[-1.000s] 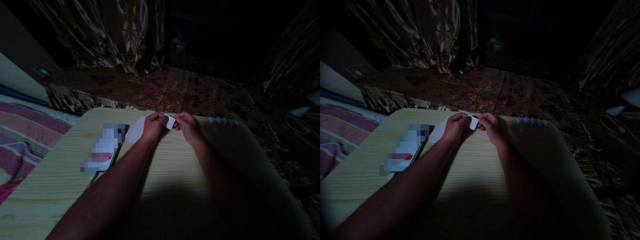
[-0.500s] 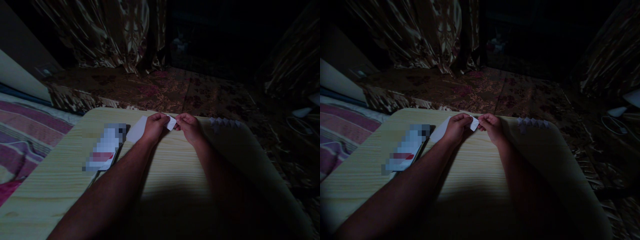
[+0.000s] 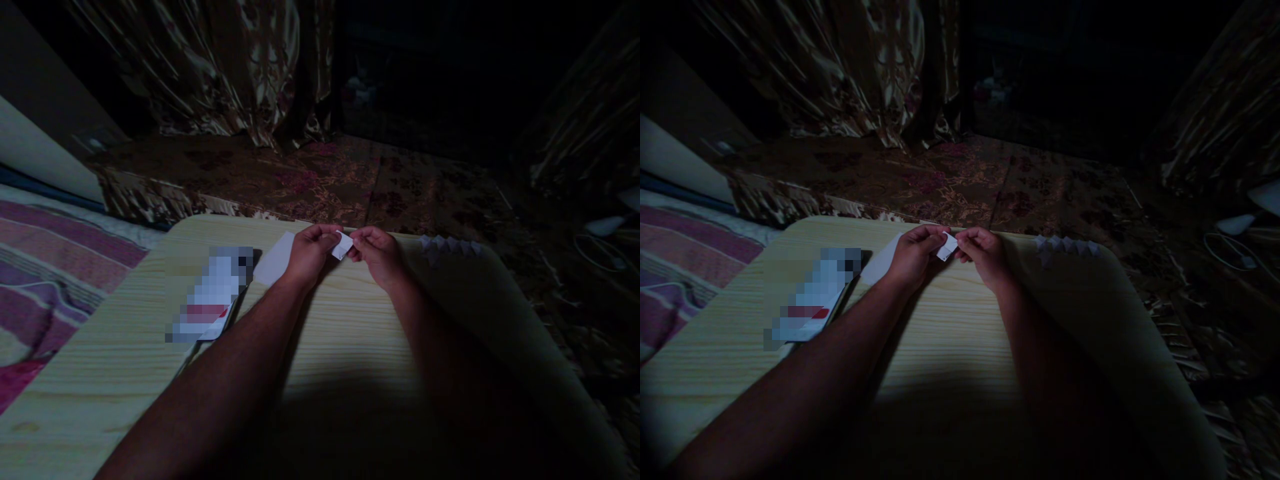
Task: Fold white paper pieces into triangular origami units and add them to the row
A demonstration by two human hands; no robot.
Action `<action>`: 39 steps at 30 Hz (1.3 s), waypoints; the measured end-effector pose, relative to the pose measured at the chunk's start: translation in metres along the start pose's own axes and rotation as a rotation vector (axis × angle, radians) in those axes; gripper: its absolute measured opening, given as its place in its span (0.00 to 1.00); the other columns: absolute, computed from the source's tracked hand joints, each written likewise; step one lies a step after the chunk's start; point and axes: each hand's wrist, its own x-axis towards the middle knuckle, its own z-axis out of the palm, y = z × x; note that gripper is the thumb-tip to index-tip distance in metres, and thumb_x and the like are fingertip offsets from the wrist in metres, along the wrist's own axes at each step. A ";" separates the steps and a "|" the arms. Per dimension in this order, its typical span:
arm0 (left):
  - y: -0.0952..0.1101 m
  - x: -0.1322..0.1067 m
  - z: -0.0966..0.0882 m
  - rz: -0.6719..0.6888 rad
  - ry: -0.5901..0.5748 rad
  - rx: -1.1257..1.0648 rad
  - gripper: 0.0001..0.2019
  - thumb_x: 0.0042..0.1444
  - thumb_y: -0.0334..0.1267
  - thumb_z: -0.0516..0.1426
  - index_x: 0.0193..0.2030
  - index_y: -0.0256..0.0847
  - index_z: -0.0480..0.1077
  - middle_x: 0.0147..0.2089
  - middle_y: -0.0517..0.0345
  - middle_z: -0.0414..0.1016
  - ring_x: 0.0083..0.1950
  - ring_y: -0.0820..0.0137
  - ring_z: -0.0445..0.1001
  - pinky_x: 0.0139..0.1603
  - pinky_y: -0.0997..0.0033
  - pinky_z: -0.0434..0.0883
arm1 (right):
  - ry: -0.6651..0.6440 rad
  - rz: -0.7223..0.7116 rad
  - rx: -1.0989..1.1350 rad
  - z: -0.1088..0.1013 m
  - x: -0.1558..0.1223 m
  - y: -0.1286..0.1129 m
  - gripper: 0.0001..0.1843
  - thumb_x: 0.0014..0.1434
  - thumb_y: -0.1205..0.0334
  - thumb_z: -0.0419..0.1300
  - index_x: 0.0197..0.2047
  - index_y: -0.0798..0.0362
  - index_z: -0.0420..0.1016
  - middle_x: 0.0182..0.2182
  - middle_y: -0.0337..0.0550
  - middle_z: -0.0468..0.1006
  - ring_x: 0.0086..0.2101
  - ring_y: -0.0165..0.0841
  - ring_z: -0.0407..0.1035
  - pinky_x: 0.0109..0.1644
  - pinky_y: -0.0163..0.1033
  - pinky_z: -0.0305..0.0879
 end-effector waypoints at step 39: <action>-0.005 0.000 -0.002 0.051 -0.002 0.173 0.11 0.44 0.40 0.63 0.31 0.39 0.67 0.22 0.63 0.71 0.18 0.78 0.61 0.19 0.77 0.56 | 0.216 -0.019 -0.018 0.006 0.003 -0.001 0.16 0.47 0.56 0.66 0.37 0.51 0.67 0.22 0.32 0.70 0.20 0.24 0.62 0.19 0.29 0.55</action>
